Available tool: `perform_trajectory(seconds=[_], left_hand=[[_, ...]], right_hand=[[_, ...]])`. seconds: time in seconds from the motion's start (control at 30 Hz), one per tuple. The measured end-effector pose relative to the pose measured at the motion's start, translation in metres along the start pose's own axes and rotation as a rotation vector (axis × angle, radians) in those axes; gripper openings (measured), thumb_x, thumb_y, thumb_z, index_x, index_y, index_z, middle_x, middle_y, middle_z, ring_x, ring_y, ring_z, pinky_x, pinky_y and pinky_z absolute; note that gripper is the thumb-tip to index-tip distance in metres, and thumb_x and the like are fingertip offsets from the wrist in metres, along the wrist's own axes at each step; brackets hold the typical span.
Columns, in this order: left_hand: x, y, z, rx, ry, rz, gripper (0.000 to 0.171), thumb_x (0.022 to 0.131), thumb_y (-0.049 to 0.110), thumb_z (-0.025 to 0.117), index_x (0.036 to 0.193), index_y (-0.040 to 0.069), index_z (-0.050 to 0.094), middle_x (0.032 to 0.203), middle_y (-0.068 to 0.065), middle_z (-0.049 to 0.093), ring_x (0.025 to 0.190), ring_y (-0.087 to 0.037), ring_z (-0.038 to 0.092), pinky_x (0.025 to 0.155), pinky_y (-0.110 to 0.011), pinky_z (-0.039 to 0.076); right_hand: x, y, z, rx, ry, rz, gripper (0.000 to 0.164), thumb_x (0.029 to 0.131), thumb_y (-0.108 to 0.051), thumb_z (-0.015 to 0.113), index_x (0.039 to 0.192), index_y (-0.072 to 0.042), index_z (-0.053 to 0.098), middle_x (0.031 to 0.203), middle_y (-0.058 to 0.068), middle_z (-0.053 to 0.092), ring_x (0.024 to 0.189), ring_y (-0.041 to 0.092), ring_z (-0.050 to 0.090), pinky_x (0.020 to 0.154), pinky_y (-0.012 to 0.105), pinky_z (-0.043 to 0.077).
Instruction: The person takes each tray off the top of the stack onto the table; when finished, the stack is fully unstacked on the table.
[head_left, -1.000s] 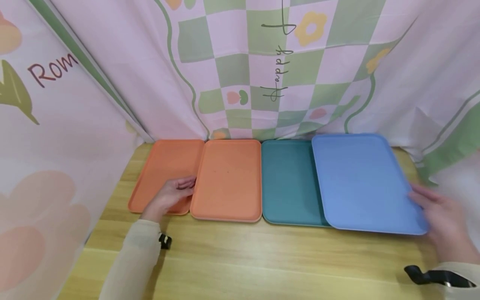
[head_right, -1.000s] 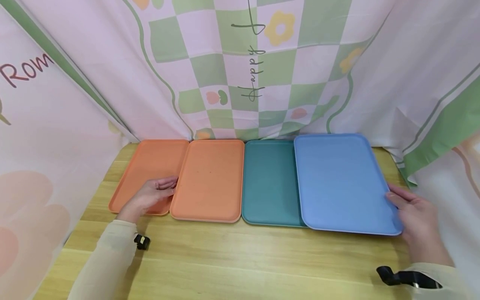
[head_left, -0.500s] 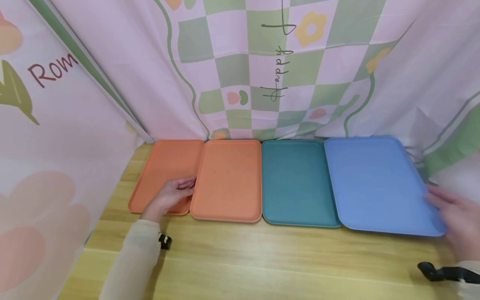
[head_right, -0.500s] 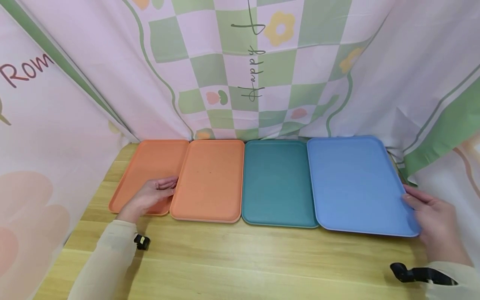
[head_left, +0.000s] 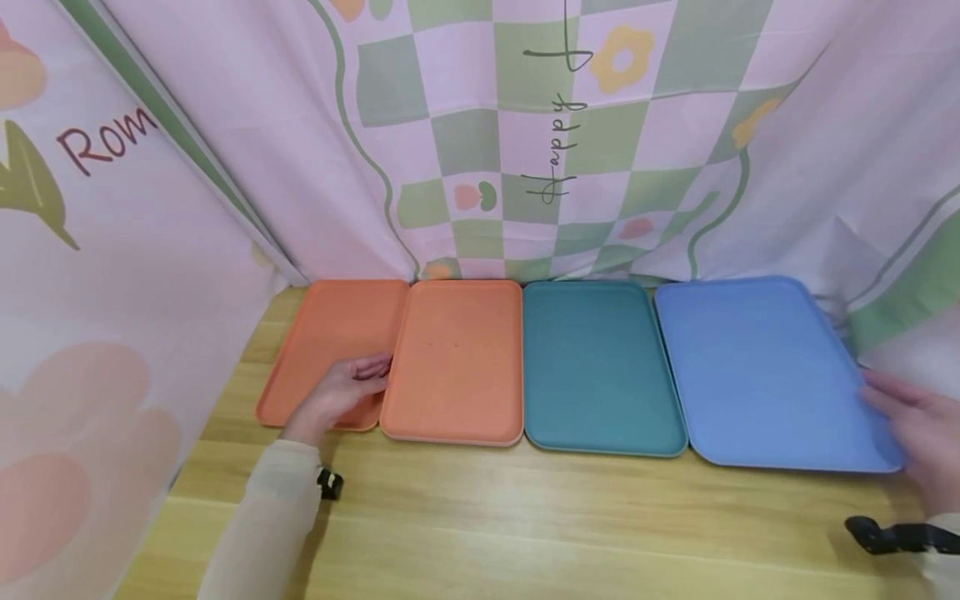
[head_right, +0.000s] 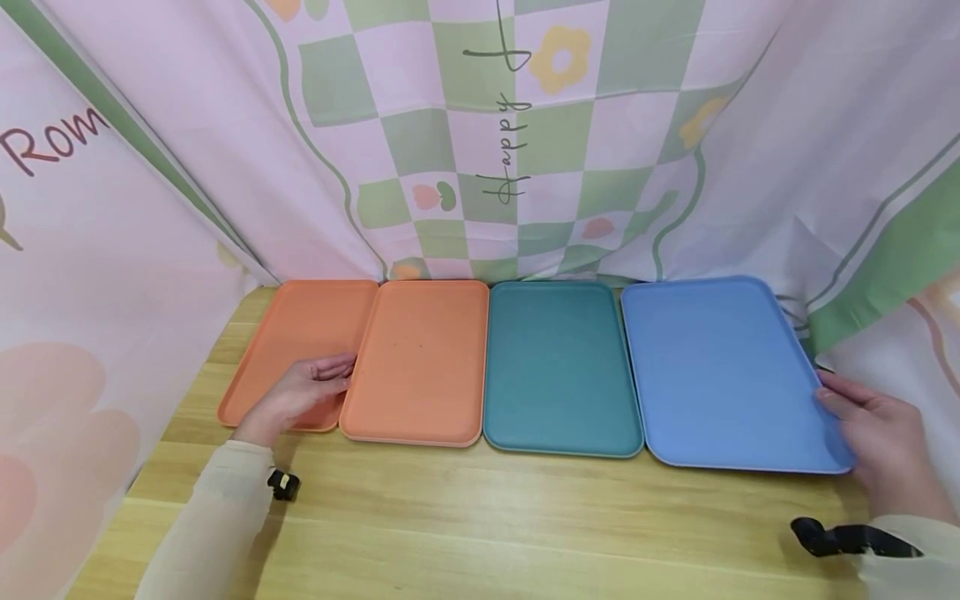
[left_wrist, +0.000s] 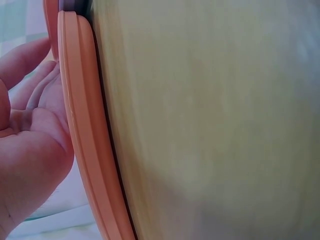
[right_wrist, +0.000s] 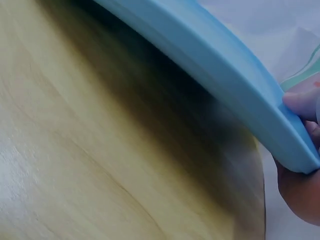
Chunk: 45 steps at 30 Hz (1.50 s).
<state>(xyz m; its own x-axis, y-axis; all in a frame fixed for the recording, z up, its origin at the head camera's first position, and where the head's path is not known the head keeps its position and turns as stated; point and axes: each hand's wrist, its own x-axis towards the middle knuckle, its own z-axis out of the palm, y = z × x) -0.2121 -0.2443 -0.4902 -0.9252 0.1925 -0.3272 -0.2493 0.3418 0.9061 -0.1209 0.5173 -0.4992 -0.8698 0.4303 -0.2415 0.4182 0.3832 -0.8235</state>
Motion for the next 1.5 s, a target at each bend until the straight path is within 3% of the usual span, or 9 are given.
perform_trajectory(seconds=[0.2, 0.33, 0.43, 0.6, 0.73, 0.83, 1.13, 1.37, 1.5], left_hand=[[-0.001, 0.001, 0.000, 0.024, -0.008, 0.007, 0.059, 0.106, 0.002, 0.065, 0.160, -0.007, 0.044, 0.166, -0.026, 0.045, 0.158, -0.037, 0.040, 0.114, -0.022, 0.050], [-0.002, 0.002, 0.000, 0.048, -0.006, 0.001, 0.059, 0.106, 0.004, 0.066, 0.160, -0.005, 0.045, 0.166, -0.025, 0.045, 0.158, -0.037, 0.040, 0.122, -0.036, 0.047], [-0.002, 0.003, 0.001, 0.052, -0.007, 0.003, 0.060, 0.105, 0.004, 0.068, 0.160, -0.005, 0.046, 0.166, -0.024, 0.045, 0.158, -0.037, 0.041, 0.122, -0.038, 0.047], [-0.004, 0.002, 0.000, 0.053, -0.017, 0.013, 0.061, 0.105, 0.003, 0.068, 0.161, -0.004, 0.045, 0.166, -0.025, 0.044, 0.159, -0.037, 0.040, 0.118, -0.031, 0.050], [-0.004, 0.003, -0.001, 0.055, -0.016, 0.011, 0.061, 0.105, 0.003, 0.068, 0.161, -0.004, 0.044, 0.166, -0.026, 0.044, 0.158, -0.038, 0.040, 0.116, -0.029, 0.051], [-0.003, 0.003, -0.001, 0.048, -0.013, 0.019, 0.061, 0.105, 0.001, 0.067, 0.161, -0.006, 0.044, 0.166, -0.028, 0.043, 0.158, -0.039, 0.041, 0.117, -0.031, 0.050], [-0.003, 0.002, -0.002, 0.057, -0.016, 0.044, 0.062, 0.104, -0.001, 0.066, 0.161, -0.007, 0.043, 0.166, -0.028, 0.043, 0.157, -0.041, 0.041, 0.118, -0.031, 0.049], [-0.003, 0.001, 0.000, 0.076, -0.021, 0.053, 0.062, 0.104, 0.000, 0.066, 0.161, -0.006, 0.043, 0.165, -0.028, 0.043, 0.156, -0.041, 0.042, 0.121, -0.038, 0.047], [-0.003, 0.002, 0.000, 0.079, -0.030, 0.058, 0.061, 0.105, 0.000, 0.065, 0.162, -0.006, 0.042, 0.166, -0.028, 0.043, 0.158, -0.040, 0.040, 0.122, -0.037, 0.046]], right_hand=[[0.002, -0.001, 0.010, -0.114, 0.113, -0.025, 0.060, 0.111, -0.045, 0.057, 0.166, -0.027, 0.043, 0.155, -0.037, 0.039, 0.124, -0.017, 0.042, 0.079, 0.009, 0.034], [0.004, -0.002, 0.014, -0.068, 0.158, -0.050, 0.046, 0.108, -0.042, 0.065, 0.153, -0.039, 0.059, 0.115, -0.052, 0.057, 0.104, -0.027, 0.048, 0.076, 0.002, 0.035], [0.005, 0.000, 0.018, 0.033, 0.170, -0.082, 0.033, 0.106, -0.032, 0.069, 0.137, -0.044, 0.070, 0.084, -0.056, 0.055, 0.082, -0.032, 0.050, 0.068, -0.004, 0.036], [0.001, 0.001, 0.022, -0.059, 0.193, -0.171, 0.028, 0.107, -0.029, 0.064, 0.121, -0.050, 0.075, 0.081, -0.058, 0.052, 0.075, -0.036, 0.047, 0.067, -0.005, 0.035], [-0.001, -0.001, 0.025, -0.283, 0.218, -0.288, 0.038, 0.107, -0.024, 0.058, 0.141, -0.015, 0.073, 0.083, -0.066, 0.035, 0.079, -0.036, 0.033, 0.068, 0.002, 0.031], [-0.001, -0.003, 0.025, -0.406, 0.229, -0.359, 0.041, 0.106, -0.020, 0.058, 0.140, 0.003, 0.066, 0.085, -0.068, 0.026, 0.084, -0.032, 0.031, 0.069, 0.008, 0.029], [-0.005, -0.002, 0.034, -0.370, 0.264, -0.417, 0.040, 0.104, -0.014, 0.056, 0.137, 0.005, 0.067, 0.086, -0.069, 0.027, 0.095, -0.040, 0.024, 0.081, -0.004, 0.025], [-0.008, -0.001, 0.038, -0.252, 0.296, -0.286, 0.045, 0.105, -0.020, 0.054, 0.147, -0.008, 0.066, 0.085, -0.066, 0.035, 0.097, -0.038, 0.029, 0.093, -0.006, 0.027], [-0.005, 0.002, 0.031, -0.308, 0.257, -0.275, 0.045, 0.107, -0.025, 0.056, 0.147, -0.011, 0.067, 0.084, -0.065, 0.033, 0.097, -0.035, 0.032, 0.083, -0.001, 0.031]])
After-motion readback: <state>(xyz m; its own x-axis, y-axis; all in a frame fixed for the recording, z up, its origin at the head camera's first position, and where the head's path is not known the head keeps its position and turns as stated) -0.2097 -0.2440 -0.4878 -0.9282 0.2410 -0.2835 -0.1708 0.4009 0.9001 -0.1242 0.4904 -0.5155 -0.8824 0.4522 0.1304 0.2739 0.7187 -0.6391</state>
